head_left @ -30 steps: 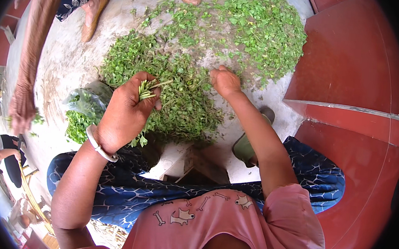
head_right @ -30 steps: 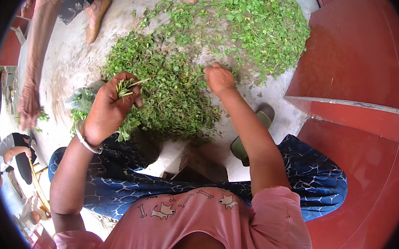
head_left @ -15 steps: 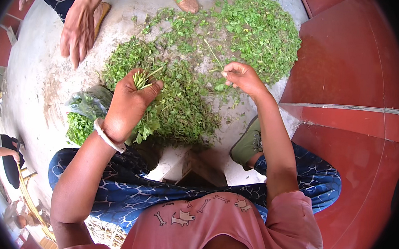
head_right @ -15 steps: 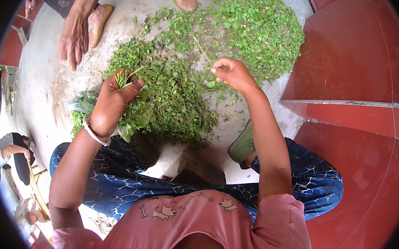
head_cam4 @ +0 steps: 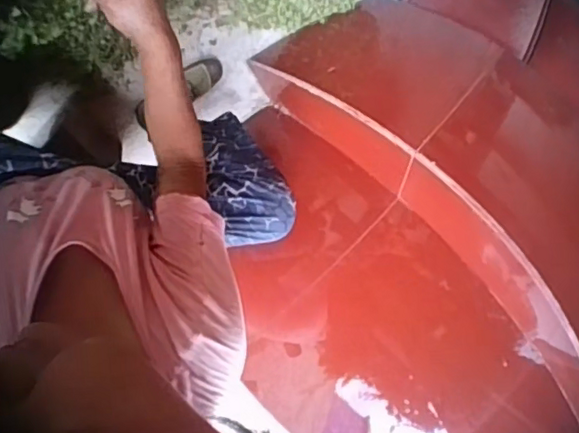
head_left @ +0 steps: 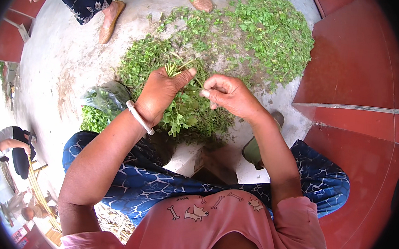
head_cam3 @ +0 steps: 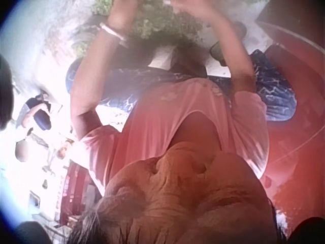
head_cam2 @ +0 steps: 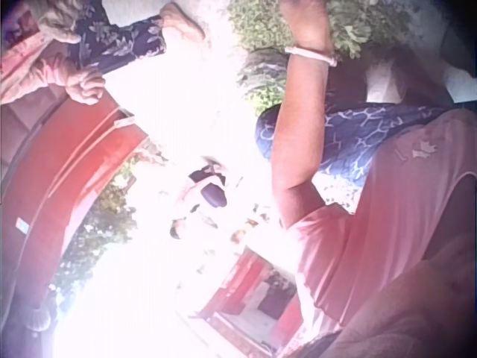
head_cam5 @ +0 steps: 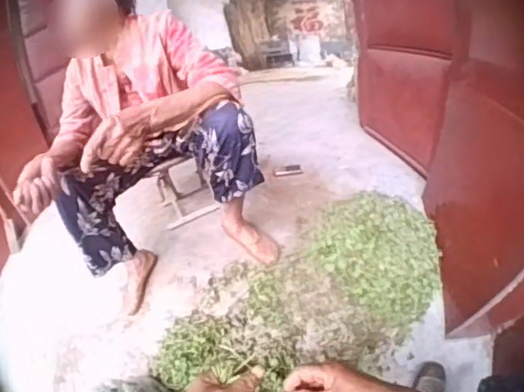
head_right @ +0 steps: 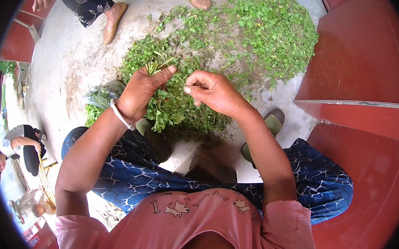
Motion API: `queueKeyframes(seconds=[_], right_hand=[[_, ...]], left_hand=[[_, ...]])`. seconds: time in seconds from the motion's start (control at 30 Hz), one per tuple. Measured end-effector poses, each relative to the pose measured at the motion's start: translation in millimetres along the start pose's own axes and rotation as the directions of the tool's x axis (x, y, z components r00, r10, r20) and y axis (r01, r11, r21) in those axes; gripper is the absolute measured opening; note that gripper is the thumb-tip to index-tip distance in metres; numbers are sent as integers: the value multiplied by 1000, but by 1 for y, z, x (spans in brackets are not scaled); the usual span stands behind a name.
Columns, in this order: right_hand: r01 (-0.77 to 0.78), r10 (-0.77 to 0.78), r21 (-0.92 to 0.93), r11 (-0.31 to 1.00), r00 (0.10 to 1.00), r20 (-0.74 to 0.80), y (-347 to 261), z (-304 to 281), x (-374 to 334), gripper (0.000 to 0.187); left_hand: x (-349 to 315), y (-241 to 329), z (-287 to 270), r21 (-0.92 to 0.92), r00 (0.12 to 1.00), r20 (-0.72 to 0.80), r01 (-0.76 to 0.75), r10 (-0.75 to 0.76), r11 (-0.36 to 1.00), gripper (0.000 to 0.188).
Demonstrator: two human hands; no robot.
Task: The person sits on the floor and sorts through a large pile of green leafy herbs, picking up stems and separating leaves by hand. They place the separated leaves into a plastic bag while discarding stems onto the floor.
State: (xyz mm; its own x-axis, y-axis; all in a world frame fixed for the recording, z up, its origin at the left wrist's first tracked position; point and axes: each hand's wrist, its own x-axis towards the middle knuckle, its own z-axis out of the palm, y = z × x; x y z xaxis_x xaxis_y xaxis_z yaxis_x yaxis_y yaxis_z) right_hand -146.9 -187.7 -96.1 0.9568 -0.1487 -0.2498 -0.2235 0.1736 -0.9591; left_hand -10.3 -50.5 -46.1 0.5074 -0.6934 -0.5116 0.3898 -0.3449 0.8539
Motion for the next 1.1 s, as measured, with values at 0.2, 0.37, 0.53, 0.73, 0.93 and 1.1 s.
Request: queueKeyframes(seconds=[0.2, 0.37, 0.53, 0.73, 0.93, 1.1], right_hand=[[-53, 50, 32, 998, 996, 77, 31, 31, 4, 9], [-50, 17, -623, 781, 998, -59, 112, 12, 4, 15], [-447, 104, -656, 608, 865, -492, 135, -57, -5, 10], [-442, -148, -788, 429, 826, -544, 157, -79, 17, 14], [-461, -150, -818, 344, 833, -533, 172, -72, 36, 20], [-447, 169, -439, 779, 825, -540, 141, -94, 26, 16]], left_hand=[[-4, -4, -7, 107, 1000, 12, -10, 9, 994, 17], [-15, 18, -14, 206, 987, -101, -101, 124, 973, 23], [-22, 23, -24, 163, 972, -128, -175, 197, 971, 25], [-27, 24, -21, 156, 980, -35, -187, 195, 970, 26], [-26, 22, -21, 203, 985, -26, -163, 172, 966, 27], [-27, 18, -20, 209, 994, -3, -106, 109, 972, 25]])
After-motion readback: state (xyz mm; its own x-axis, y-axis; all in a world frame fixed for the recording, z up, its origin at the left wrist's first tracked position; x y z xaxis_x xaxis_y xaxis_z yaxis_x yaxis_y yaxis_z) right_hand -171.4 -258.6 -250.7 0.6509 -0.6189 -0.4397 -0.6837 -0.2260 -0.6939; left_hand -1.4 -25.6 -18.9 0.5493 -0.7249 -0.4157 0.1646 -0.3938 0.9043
